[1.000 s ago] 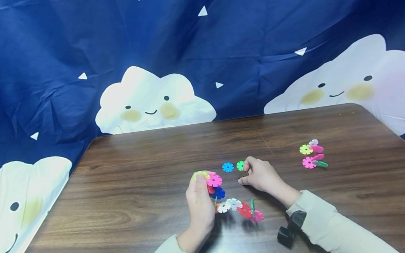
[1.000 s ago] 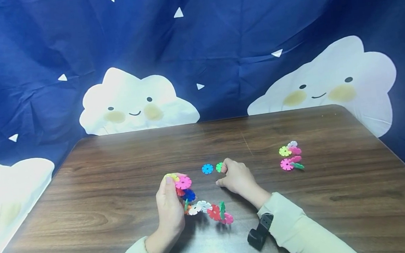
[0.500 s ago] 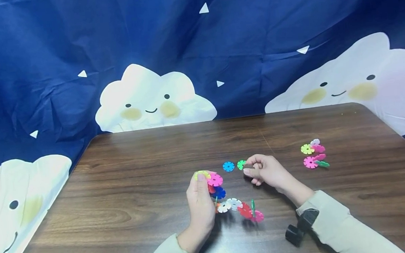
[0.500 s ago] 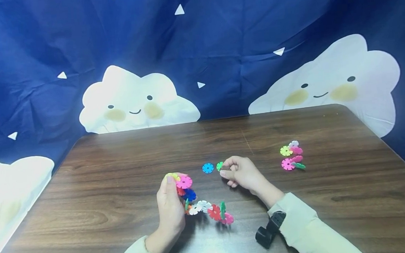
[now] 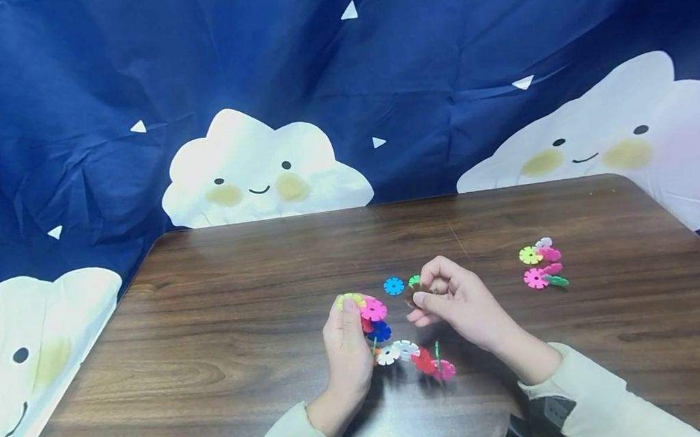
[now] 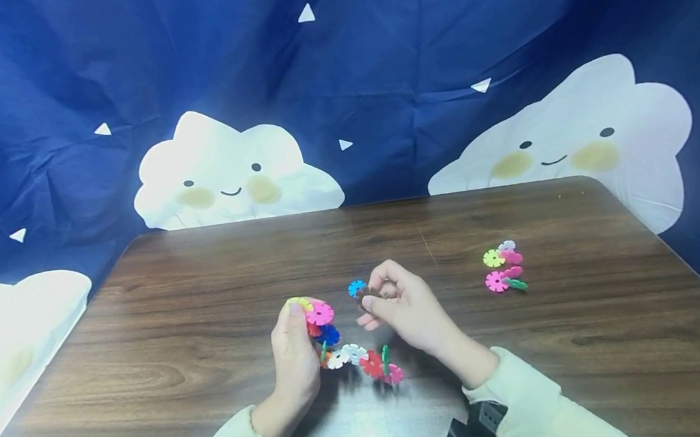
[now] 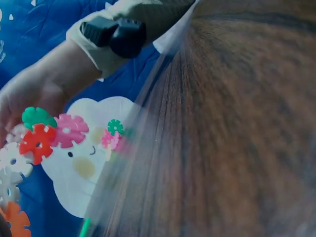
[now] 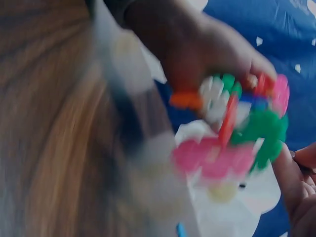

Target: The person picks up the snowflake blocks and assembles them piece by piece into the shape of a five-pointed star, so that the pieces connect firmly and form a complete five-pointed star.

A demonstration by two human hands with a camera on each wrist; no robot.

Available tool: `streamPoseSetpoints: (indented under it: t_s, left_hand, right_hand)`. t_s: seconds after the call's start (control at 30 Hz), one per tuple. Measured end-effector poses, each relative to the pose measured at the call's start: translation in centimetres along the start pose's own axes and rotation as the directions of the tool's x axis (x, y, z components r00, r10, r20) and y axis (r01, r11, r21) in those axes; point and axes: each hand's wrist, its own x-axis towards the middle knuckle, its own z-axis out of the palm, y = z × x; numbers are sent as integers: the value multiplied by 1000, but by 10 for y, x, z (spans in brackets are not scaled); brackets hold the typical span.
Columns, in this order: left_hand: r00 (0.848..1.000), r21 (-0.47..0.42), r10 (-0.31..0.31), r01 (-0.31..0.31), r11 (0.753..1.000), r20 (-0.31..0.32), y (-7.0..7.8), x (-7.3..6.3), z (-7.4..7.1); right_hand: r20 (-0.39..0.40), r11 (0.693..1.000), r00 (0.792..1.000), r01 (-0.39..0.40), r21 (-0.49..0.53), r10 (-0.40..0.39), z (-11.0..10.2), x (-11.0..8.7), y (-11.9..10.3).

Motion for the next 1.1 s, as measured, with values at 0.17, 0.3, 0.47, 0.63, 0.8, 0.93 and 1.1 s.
streamPoseSetpoints:
  t_s: [0.17,0.3,0.47,0.63,0.8,0.93,1.1]
  left_hand:
    - [1000,34,25,-26,999,6,-1,-1,-1]
    - [999,29,30,-30,999,14,-2,-2,-1]
    - [998,23,44,-45,999,33,-3,-4,0]
    - [998,14,51,-51,999,48,-3,-5,0]
    - [997,28,56,-57,998,51,-2,-6,1]
    - [995,37,69,-72,997,77,0,-7,1]
    - [990,71,72,-81,994,120,2,-9,1]
  right_hand:
    - [23,998,1000,4,-62,-2,10,-7,-9]
    - [-2,983,1000,22,-180,-23,14,-11,-10]
    - [11,972,998,57,-229,-56,16,-13,-8]
    - [2,972,998,69,-224,-71,20,-15,-8]
    - [-50,966,994,86,-245,-101,25,-19,-9]
    - [-101,954,988,87,-287,-120,29,-21,-9]
    - [-165,934,977,68,-351,-133,32,-24,-12]
